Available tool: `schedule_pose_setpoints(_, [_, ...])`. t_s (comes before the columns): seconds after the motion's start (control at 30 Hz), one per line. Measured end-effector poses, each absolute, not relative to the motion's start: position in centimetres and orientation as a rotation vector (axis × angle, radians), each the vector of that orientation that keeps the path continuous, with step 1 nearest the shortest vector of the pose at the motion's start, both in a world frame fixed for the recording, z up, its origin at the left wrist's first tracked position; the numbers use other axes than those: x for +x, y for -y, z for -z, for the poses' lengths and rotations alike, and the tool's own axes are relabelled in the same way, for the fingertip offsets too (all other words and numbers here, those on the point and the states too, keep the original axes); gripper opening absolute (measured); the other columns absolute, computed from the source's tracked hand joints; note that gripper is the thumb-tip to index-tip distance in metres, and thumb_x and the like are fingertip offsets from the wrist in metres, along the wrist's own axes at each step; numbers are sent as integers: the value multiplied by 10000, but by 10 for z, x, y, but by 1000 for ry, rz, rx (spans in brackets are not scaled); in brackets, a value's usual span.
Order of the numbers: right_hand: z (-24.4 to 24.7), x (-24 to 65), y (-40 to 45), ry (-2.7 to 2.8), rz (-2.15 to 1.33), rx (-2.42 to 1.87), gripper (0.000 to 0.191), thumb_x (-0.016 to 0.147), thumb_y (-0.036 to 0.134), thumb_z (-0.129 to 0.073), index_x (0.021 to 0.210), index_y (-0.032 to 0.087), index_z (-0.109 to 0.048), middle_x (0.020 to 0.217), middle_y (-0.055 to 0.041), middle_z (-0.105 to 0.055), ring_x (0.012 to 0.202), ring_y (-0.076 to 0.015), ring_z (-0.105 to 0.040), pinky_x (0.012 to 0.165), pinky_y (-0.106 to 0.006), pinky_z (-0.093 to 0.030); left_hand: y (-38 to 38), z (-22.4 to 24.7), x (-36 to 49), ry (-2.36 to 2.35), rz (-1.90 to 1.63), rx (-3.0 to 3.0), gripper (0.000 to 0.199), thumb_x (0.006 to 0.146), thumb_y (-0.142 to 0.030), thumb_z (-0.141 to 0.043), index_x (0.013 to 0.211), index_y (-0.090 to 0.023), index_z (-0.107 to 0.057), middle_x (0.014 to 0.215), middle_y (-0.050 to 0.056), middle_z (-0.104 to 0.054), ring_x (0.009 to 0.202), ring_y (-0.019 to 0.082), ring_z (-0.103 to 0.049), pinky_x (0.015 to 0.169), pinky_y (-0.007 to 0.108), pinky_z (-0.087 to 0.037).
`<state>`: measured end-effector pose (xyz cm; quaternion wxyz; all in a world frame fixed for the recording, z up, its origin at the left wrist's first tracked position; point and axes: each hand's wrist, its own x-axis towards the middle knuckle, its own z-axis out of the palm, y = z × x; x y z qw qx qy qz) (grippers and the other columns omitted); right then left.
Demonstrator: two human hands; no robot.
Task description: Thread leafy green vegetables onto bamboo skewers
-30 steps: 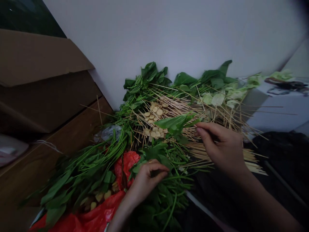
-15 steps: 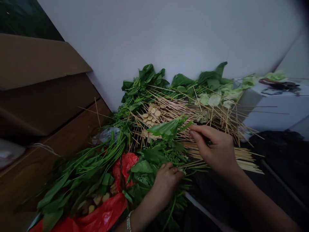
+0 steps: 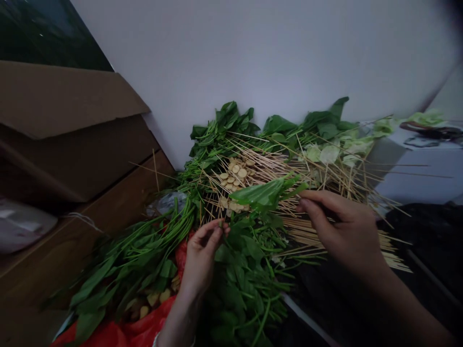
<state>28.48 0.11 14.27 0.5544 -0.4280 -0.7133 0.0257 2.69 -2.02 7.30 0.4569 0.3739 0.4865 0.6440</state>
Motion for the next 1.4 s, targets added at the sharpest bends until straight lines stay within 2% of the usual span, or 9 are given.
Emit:
schedule_pose_setpoints(0.13, [-143,282,4,1790,-171,-936,122,889,148,-590,932,204,-690,797,1,-730,701,-122,-678,657,-212,-519,17,-77,14,-1089,-1678,552,380,517,-250,-919,852,-186,-753,824,27,-763,764,125,-693,707,209,-534])
schedule_pose_setpoints(0.37, [-130,260,10,2118,-538,-812,186,929,127,-517,955,200,-686,851,-1,-724,764,-111,-662,702,-222,-476,23,-83,22,-1000,-1576,386,433,434,-211,-951,816,-164,-752,747,10,-756,628,92,-672,624,168,-547])
schedule_pose_setpoints(0.5, [-122,250,12,2184,-601,-828,221,955,162,-465,948,191,-684,808,-16,-692,734,-133,-636,671,-256,-456,26,-85,26,-1011,-1564,405,396,468,-202,-939,810,-168,-742,730,2,-746,650,106,-682,631,176,-552])
schedule_pose_setpoints(0.67, [-114,246,12,2208,-624,-869,264,981,217,-426,920,198,-682,868,-39,-702,773,-153,-638,686,-281,-456,30,-87,28,-1057,-1543,456,407,477,-232,-932,820,-160,-726,725,6,-731,618,118,-670,592,198,-543])
schedule_pose_setpoints(1.1, [-108,243,12,2210,-668,-863,276,984,229,-417,840,198,-650,863,-39,-691,765,-147,-621,688,-286,-444,30,-88,28,-1093,-1532,482,435,455,-265,-936,810,-163,-706,692,-7,-709,573,109,-648,540,188,-521])
schedule_pose_setpoints(1.4, [-109,239,16,2220,-679,-882,255,979,190,-421,850,197,-641,827,-30,-673,744,-144,-605,682,-272,-421,32,-88,29,-1095,-1489,496,424,447,-260,-940,772,-155,-690,660,-3,-712,547,111,-650,535,190,-525])
